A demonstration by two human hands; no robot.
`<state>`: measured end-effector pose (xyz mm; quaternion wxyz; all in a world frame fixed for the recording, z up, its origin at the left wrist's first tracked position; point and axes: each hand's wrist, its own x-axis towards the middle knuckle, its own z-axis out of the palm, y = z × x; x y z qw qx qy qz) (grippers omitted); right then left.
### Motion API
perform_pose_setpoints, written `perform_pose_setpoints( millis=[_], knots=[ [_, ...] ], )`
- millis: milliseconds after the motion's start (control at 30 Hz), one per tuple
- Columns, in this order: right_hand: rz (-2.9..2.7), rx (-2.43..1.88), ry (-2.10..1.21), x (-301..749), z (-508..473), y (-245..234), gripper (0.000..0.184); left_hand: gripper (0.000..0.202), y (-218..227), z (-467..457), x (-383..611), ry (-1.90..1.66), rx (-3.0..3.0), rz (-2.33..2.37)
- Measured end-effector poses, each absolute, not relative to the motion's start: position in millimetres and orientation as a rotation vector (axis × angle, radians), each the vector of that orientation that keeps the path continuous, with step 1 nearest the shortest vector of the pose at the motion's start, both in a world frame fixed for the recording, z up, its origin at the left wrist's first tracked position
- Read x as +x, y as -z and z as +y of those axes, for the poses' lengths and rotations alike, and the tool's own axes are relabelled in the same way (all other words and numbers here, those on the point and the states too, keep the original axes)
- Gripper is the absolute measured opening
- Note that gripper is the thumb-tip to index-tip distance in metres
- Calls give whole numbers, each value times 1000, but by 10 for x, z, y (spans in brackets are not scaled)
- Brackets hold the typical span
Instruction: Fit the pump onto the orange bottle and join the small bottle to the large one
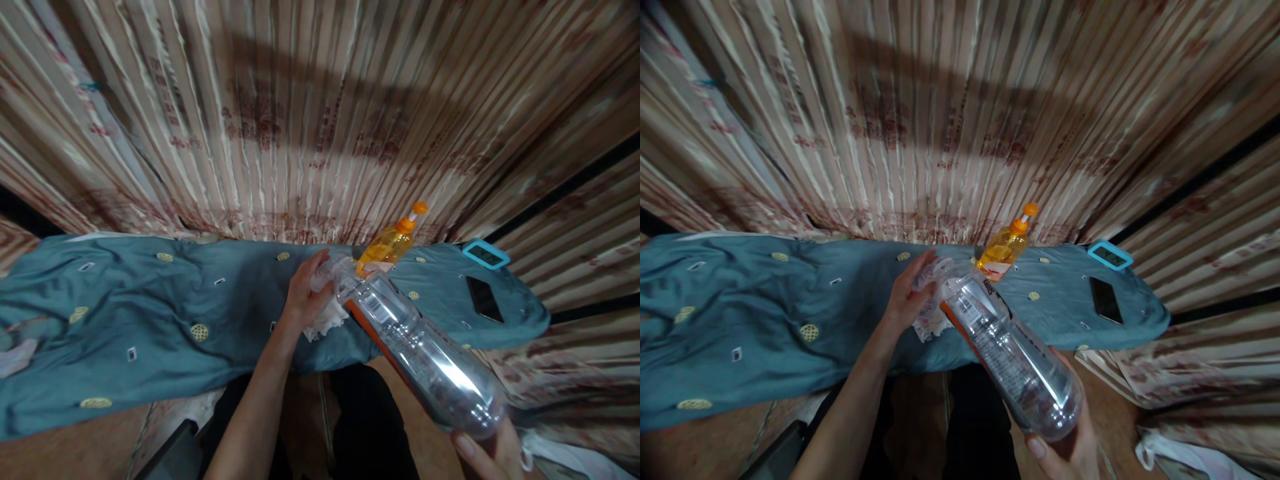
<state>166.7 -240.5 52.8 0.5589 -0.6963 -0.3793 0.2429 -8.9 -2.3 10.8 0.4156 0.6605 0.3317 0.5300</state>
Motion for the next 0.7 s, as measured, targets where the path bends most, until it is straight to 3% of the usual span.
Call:
perform_pose_setpoints(
  millis=[100, 333, 700],
  knots=[
    [-935, -1630, -550, 1738, -2429, -443, 83, 60, -93, -18, -94, -1301, 1732, 892],
    [-1027, -1634, -550, 1817, -2481, -334, 84, 43, -65, -16, -72, -1317, 1806, 973],
    [-1011, -1664, -491, 1850, -2586, -246, 82, 38, -25, -23, -51, -1324, 1796, 1012]
  ],
)
